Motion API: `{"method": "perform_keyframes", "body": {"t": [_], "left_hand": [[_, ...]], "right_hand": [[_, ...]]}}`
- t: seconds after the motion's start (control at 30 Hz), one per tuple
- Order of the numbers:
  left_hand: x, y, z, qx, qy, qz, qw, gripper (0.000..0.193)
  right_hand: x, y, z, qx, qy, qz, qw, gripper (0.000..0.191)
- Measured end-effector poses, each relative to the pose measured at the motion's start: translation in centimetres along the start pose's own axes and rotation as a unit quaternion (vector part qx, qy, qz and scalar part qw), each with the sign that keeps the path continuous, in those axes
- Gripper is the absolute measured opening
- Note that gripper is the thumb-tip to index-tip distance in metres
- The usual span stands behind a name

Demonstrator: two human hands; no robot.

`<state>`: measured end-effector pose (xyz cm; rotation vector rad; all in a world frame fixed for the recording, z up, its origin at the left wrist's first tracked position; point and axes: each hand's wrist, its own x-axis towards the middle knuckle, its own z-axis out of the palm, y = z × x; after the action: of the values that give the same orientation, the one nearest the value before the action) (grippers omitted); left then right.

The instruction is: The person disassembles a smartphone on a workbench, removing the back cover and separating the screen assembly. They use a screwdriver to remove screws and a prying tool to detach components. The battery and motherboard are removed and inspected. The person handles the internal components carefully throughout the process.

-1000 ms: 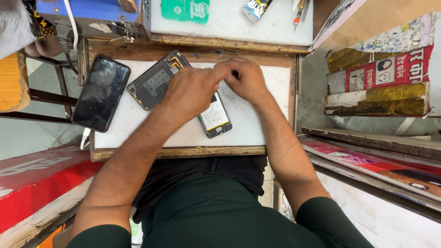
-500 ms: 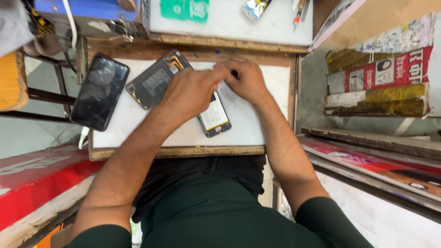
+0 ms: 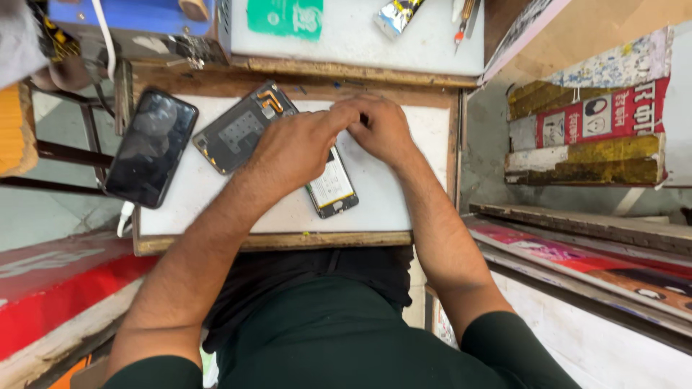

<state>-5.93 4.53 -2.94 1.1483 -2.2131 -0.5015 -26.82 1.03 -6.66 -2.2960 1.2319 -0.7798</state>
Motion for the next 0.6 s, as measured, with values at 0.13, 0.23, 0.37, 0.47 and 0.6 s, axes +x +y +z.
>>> {"method": "perform_keyframes", "body": {"t": [0.13,0.23,0.37,0.47,0.6], "left_hand": [[0.0,0.0,-0.1,0.074,0.029,-0.060,0.995,0.042],[-0.4,-0.1,-0.1,-0.011,0.066,0.041,0.997,0.050],[-0.7,-0.2,0.5,0.075,0.044,-0.001,0.996,0.043],[-0.7,-0.1,1.1,0.077,0.028,-0.031,0.996,0.048],[-1.6,-0.3,1.3,-0.004,0.073,-0.015,0.997,0.060]], "right_hand": [[-0.2,-0.1,0.0,0.022,-0.025,0.078,0.996,0.022],[0.1,0.1,0.1,0.015,-0.015,0.069,0.997,0.021],[0.1,0.0,0.3,0.030,-0.029,0.089,0.995,0.021],[0.1,0.0,0.2,0.018,-0.019,0.078,0.997,0.021],[0.0,0.0,0.1,0.023,-0.023,0.080,0.996,0.019]]}}
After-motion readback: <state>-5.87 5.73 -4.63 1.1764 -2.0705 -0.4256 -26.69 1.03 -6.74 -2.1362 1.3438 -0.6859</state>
